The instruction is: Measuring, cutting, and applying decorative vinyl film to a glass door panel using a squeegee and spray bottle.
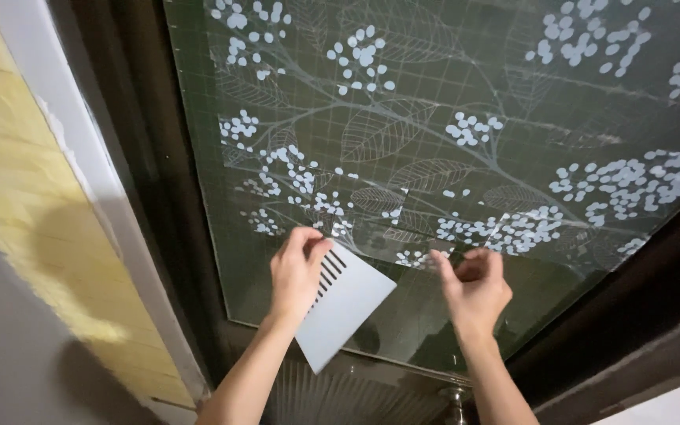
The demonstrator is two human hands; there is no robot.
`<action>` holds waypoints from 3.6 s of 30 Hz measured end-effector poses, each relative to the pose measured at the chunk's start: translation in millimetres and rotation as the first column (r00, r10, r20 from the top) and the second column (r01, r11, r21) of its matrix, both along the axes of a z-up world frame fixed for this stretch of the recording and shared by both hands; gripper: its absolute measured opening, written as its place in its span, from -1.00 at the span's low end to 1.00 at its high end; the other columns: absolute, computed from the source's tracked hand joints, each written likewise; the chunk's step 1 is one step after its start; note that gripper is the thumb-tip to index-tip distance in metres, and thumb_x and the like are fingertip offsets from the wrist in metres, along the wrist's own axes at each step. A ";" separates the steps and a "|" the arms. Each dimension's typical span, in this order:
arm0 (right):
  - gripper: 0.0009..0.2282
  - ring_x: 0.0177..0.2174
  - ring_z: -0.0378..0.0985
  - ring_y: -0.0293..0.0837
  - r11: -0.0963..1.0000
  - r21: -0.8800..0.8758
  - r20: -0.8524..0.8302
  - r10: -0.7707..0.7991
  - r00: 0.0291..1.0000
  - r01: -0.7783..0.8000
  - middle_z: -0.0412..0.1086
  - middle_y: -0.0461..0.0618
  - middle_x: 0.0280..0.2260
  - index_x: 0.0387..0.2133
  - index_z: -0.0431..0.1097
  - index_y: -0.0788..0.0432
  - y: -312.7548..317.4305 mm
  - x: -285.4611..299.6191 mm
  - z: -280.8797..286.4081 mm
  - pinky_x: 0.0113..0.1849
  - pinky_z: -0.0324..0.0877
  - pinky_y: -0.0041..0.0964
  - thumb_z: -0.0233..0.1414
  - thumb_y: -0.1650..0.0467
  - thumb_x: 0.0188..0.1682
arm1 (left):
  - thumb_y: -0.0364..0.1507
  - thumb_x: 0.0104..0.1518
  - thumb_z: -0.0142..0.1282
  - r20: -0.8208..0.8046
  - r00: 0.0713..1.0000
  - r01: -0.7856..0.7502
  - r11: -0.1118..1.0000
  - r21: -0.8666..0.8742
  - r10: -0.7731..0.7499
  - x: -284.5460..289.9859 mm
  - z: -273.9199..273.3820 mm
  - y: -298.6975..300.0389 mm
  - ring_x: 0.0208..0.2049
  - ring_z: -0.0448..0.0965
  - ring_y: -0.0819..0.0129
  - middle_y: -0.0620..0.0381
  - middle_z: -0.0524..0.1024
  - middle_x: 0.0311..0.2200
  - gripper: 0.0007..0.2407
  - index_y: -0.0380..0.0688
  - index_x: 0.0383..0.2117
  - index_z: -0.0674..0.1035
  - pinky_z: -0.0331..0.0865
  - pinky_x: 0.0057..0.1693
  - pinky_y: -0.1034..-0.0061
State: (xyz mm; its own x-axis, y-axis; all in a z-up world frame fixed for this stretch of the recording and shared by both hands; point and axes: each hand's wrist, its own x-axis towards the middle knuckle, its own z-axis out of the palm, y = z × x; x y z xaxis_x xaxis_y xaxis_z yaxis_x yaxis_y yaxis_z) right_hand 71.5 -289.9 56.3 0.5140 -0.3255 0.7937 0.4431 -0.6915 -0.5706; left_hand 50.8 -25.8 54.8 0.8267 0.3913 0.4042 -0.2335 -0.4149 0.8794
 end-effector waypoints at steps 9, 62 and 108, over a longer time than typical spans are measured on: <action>-0.78 -0.55 0.54 -0.17 0.798 -0.592 0.114 -0.057 0.992 0.114 0.42 -0.20 -0.56 -0.44 0.46 0.03 -22.7 -11.0 3.1 -0.44 0.43 -0.33 0.40 0.33 -0.18 | -0.24 0.27 0.09 0.025 0.996 -0.086 0.994 0.066 0.085 -11.1 -42.0 -3.4 -0.33 0.67 -0.27 -0.14 0.65 -0.45 -0.83 0.00 -0.20 0.54 0.51 -0.17 -0.03; -0.89 -0.50 0.44 -0.28 0.745 -0.661 0.248 0.101 0.963 0.092 0.51 -0.17 -0.48 -0.48 0.51 0.03 -61.7 -23.5 8.1 -0.44 0.31 -0.51 0.27 0.36 -0.01 | -0.21 0.22 0.07 0.311 0.934 -0.250 0.945 0.212 0.178 -28.8 -38.3 -47.7 -0.81 0.53 0.13 0.15 0.54 -0.73 -0.87 0.13 -0.29 0.46 0.28 -0.70 0.24; -0.56 0.09 0.46 -0.08 0.396 -0.823 0.509 0.197 0.838 0.407 0.46 -0.10 0.12 0.11 0.48 0.00 -10.4 67.2 -47.2 0.24 0.02 0.05 -0.06 0.04 0.15 | -0.05 0.38 -0.15 0.636 0.768 -0.574 0.524 0.629 0.078 53.6 -76.9 -69.3 -0.71 0.34 0.52 0.07 0.31 0.32 -0.57 0.08 0.26 0.46 0.26 -0.64 0.61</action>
State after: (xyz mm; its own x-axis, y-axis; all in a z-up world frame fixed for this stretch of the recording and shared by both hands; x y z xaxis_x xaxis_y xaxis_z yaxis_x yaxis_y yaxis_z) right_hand 138.7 -300.2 9.2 0.0098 0.6837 0.7297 0.2976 -0.6986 0.6507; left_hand 104.5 -95.1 -22.1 0.2951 -0.0731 0.9527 -0.1912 -0.9814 -0.0161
